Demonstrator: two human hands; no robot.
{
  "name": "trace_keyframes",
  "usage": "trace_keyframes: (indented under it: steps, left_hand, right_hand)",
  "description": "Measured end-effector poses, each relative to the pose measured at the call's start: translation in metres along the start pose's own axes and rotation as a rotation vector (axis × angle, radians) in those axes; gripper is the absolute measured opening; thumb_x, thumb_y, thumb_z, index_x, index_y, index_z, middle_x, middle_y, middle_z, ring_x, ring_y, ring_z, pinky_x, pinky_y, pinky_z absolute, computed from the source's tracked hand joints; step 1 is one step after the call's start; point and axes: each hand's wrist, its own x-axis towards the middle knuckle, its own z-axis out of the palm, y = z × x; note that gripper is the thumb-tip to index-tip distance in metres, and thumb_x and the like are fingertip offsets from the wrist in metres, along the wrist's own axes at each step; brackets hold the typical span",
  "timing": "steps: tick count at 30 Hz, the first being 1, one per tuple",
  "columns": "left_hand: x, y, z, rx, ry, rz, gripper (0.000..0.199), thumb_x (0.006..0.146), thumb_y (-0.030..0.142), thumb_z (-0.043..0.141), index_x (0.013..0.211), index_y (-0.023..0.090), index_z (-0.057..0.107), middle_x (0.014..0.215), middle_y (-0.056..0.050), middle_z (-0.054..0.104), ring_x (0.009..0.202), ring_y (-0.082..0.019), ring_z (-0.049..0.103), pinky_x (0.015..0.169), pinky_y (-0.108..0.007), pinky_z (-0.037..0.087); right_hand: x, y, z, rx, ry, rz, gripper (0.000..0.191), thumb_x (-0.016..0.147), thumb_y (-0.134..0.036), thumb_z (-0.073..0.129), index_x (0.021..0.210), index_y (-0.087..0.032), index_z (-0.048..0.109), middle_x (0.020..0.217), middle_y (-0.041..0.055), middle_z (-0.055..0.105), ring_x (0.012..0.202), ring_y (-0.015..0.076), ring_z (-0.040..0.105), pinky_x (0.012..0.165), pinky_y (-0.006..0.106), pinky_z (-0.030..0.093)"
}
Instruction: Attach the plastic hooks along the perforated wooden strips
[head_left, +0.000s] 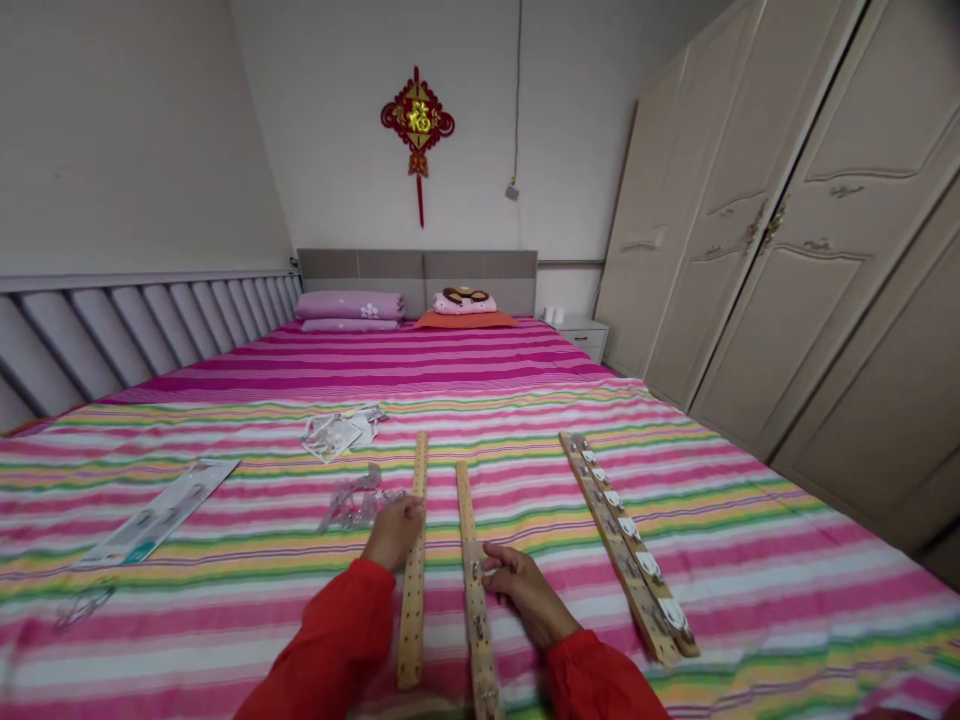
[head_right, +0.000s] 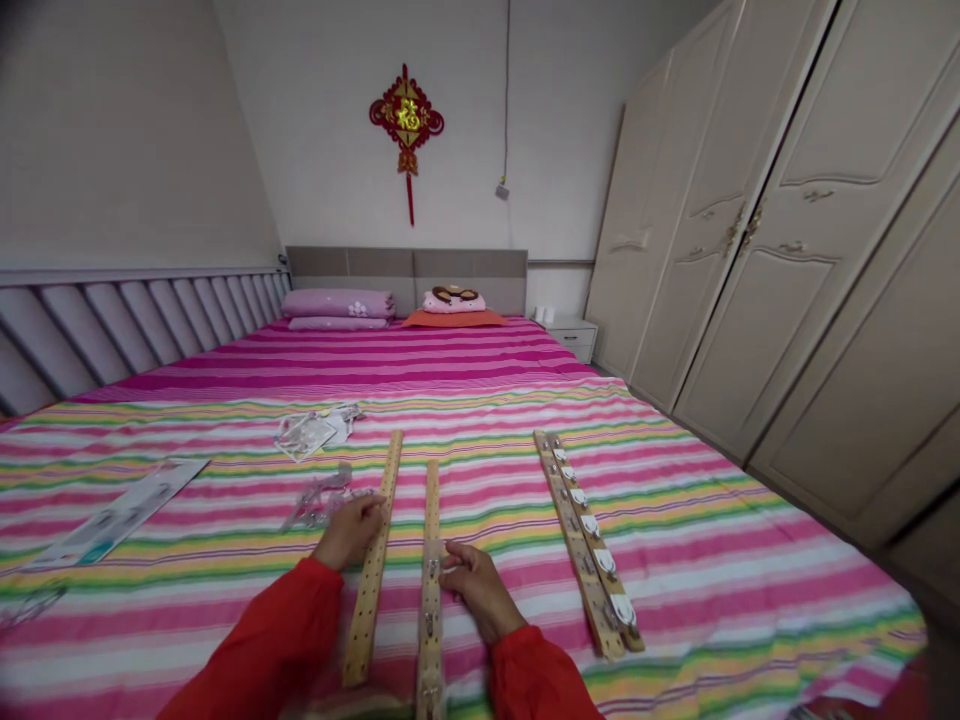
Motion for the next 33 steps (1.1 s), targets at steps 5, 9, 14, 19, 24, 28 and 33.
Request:
trace_keyframes:
  steps: [5,9,14,19,24,28,33]
  left_hand:
    - [0.035,-0.012,-0.015,0.211,0.161,0.064,0.009,0.062,0.016,0.057,0.068,0.016,0.064,0.06,-0.001,0.056,0.07,-0.018,0.057,0.07,-0.028,0.043]
    - [0.043,-0.021,-0.008,0.239,0.193,0.069,0.004,0.063,0.015,0.057,0.059,0.017,0.059,0.061,-0.001,0.05,0.073,-0.019,0.055,0.073,-0.029,0.042]
    - [0.04,-0.024,-0.012,0.209,0.214,0.085,0.015,0.063,0.014,0.054,0.049,0.018,0.052,0.058,-0.001,0.05,0.071,-0.018,0.053,0.071,-0.03,0.041]
    - [0.022,-0.022,-0.031,-0.022,0.245,0.012,0.012,0.067,0.028,0.06,0.065,0.016,0.063,0.061,-0.001,0.06,0.062,-0.016,0.055,0.061,-0.027,0.042]
    - [-0.014,-0.002,-0.046,-0.672,0.164,-0.289,0.017,0.064,0.023,0.073,0.077,0.015,0.066,0.066,0.001,0.064,0.053,-0.008,0.055,0.051,-0.018,0.045]
    - [-0.045,0.02,-0.047,-1.088,0.026,-0.459,0.017,0.067,0.007,0.071,0.079,0.016,0.064,0.074,0.0,0.068,0.061,-0.008,0.063,0.057,-0.017,0.051]
    - [-0.072,0.036,-0.033,-1.248,-0.087,-0.619,0.013,0.075,0.003,0.063,0.079,0.015,0.063,0.071,-0.001,0.069,0.058,-0.009,0.064,0.054,-0.017,0.052]
  right_hand:
    - [0.004,0.006,-0.005,0.024,0.005,0.0,0.044,0.047,-0.007,0.061,0.089,-0.016,0.069,0.071,-0.0027,0.06,0.044,0.0062,0.044,0.042,0.022,0.026]
    - [0.003,0.006,-0.006,0.054,0.005,0.007,0.046,0.046,-0.006,0.058,0.09,-0.016,0.069,0.071,-0.0031,0.06,0.044,0.0068,0.045,0.042,0.022,0.026]
    - [0.001,0.005,-0.004,0.063,0.017,-0.016,0.045,0.046,-0.007,0.056,0.089,-0.015,0.068,0.069,-0.0032,0.06,0.044,0.0069,0.045,0.042,0.022,0.025]
    - [0.0,0.006,-0.004,0.083,0.02,-0.02,0.043,0.047,-0.007,0.056,0.088,-0.015,0.068,0.069,-0.0029,0.061,0.044,0.0068,0.045,0.041,0.022,0.024]
    - [-0.003,0.003,-0.005,0.147,0.006,-0.042,0.046,0.047,-0.006,0.057,0.09,-0.015,0.068,0.069,-0.0021,0.063,0.044,0.0062,0.044,0.042,0.021,0.024]
    - [-0.006,-0.001,-0.006,0.204,0.0,-0.054,0.045,0.047,-0.006,0.06,0.09,-0.015,0.068,0.066,-0.001,0.064,0.044,0.0065,0.044,0.042,0.021,0.025]
    - [-0.013,-0.004,0.001,0.197,0.095,-0.101,0.028,0.053,-0.016,0.069,0.081,-0.014,0.068,0.054,-0.0015,0.06,0.041,0.0069,0.041,0.04,0.02,0.023]
